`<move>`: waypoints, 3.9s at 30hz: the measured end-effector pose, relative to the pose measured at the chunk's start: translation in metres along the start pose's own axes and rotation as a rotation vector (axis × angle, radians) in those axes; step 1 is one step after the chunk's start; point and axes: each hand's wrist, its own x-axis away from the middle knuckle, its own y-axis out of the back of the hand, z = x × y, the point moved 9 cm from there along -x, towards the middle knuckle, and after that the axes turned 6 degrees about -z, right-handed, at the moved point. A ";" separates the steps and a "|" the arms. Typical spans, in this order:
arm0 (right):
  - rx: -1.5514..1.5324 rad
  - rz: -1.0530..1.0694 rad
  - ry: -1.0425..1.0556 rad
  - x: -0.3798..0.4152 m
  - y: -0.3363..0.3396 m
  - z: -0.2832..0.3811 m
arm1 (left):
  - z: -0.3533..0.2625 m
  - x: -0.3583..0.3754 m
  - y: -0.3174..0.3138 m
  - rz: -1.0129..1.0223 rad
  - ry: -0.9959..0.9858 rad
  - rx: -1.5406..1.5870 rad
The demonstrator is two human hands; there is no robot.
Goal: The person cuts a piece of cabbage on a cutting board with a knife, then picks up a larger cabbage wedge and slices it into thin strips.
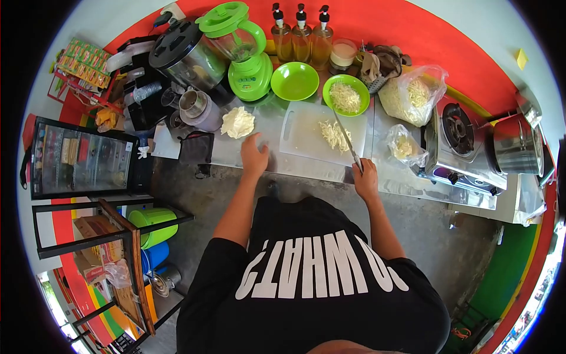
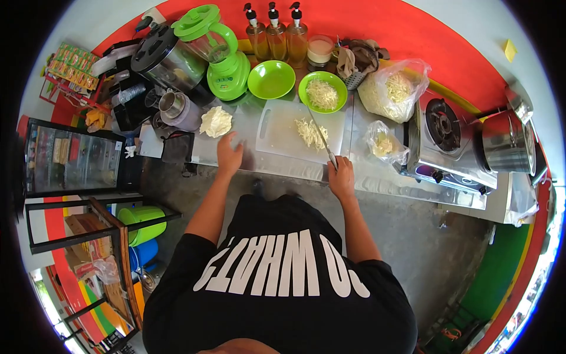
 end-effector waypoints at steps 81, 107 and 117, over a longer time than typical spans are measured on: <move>0.272 0.183 -0.584 0.033 -0.135 0.111 | -0.089 -0.022 -0.085 0.422 -0.865 0.223; 0.312 0.245 -0.394 0.019 -0.154 0.092 | -0.085 0.000 -0.089 0.348 -0.739 -0.064; 0.267 0.255 -0.474 0.039 -0.154 0.099 | -0.080 0.004 -0.088 0.326 -0.732 -0.034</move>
